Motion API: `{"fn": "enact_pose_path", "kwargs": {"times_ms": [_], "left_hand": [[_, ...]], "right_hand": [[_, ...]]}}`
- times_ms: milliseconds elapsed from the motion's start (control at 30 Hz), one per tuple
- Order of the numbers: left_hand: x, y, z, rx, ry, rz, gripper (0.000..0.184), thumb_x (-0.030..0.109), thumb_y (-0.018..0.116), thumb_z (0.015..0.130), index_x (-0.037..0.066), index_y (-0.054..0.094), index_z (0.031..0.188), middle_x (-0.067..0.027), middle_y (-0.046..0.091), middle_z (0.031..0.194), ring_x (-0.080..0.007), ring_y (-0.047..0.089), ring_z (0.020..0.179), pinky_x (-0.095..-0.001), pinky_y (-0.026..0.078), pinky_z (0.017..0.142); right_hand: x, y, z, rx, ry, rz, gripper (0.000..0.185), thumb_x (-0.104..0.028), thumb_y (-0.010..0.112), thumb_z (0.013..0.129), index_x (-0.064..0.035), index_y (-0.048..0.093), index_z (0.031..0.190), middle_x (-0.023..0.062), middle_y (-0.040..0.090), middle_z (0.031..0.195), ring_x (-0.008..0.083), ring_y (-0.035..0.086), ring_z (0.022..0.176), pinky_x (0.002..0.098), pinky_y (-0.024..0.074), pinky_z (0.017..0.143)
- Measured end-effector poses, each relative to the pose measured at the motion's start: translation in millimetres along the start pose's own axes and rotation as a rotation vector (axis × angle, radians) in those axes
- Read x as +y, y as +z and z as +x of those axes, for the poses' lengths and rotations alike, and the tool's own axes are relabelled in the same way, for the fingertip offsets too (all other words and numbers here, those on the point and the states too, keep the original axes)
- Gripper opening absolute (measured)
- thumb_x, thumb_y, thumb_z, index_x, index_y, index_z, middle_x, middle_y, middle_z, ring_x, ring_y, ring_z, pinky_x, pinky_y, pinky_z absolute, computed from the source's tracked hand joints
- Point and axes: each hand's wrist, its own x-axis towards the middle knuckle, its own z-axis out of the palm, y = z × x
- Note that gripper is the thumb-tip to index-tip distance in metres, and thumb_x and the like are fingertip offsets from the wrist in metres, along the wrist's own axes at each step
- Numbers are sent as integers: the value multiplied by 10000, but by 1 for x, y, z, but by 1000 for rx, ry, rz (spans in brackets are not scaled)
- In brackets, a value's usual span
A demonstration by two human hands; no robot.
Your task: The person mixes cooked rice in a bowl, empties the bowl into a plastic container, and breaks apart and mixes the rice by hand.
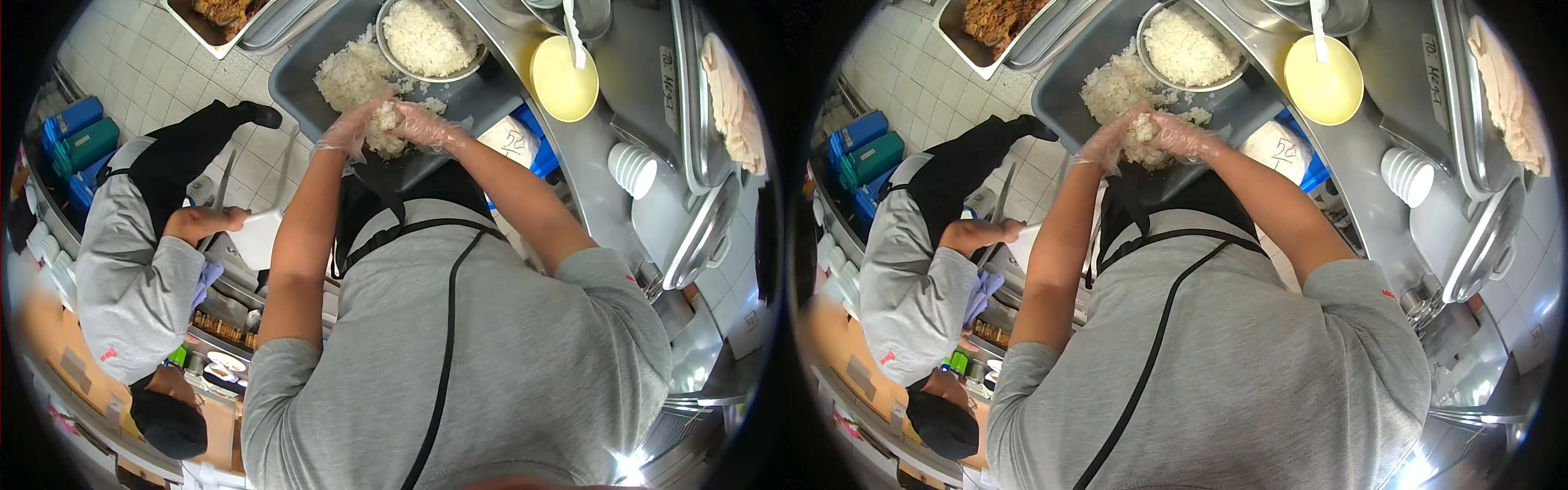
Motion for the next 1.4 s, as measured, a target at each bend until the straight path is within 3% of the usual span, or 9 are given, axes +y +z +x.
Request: {"fn": "enact_pose_path", "kwargs": {"times_ms": [133,433,700,933,1100,1133,1200,1333,1400], "left_hand": [[4,-3,-4,27,-159,126,479,364,682,989,33,635,1331,-57,698,1217,-194,676,1067,-351,560,929],[-15,-16,12,292,6,332,332,195,633,993,-37,675,1228,-96,709,1145,-182,685,939,-352,555,809],[-72,-55,61,457,314,1087,443,201,675,927,1,537,1297,-271,707,1072,-425,698,1028,-473,547,890],[-83,-77,75,233,514,1715,354,128,612,889,-44,605,1198,-285,715,1027,-422,708,976,-499,549,861],[-37,-16,32,-91,159,2247,306,105,593,894,-38,643,1160,-266,721,987,-427,712,952,-488,557,839],[-40,-6,24,-89,159,2245,306,105,593,894,-38,643,1160,-266,721,987,-427,712,952,-488,557,839],[-44,6,13,553,420,1098,309,230,686,881,14,716,1101,-207,742,978,-394,715,943,-495,541,875],[-35,1,5,291,573,997,350,286,676,932,21,691,1160,-230,737,1066,-433,696,1022,-508,537,885],[-55,-29,34,258,344,1351,292,221,660,920,8,710,1114,-225,741,1037,-405,712,1010,-489,549,880]], "right_hand": [[2,5,-3,85,-260,-79,477,-120,691,897,-69,611,1365,143,725,1217,240,676,1135,385,507,972],[12,6,1,299,17,-542,300,-235,617,943,-33,682,1156,259,722,1068,415,691,1048,473,536,919],[16,8,1,409,-87,-589,329,-324,619,955,-29,724,1057,292,703,941,491,668,925,512,549,827],[2,17,0,348,-255,-81,444,-106,648,911,-76,635,1354,187,703,1241,300,673,1163,372,495,1037],[1,11,3,240,-342,-68,525,-55,704,870,-89,607,1385,129,684,1289,223,653,1159,340,487,1062],[12,10,9,238,-342,-70,525,-55,704,870,-89,607,1385,129,684,1289,223,653,1159,340,487,1062],[33,11,19,294,-289,-31,571,-34,729,843,-84,591,1394,100,684,1254,182,645,1103,327,508,1008],[13,7,14,259,-124,121,567,-77,731,850,-79,576,1395,108,677,1187,178,641,1040,328,526,939],[9,1,13,134,57,177,569,-148,747,891,-53,543,1414,87,637,1229,180,591,1161,327,495,1025]]}}
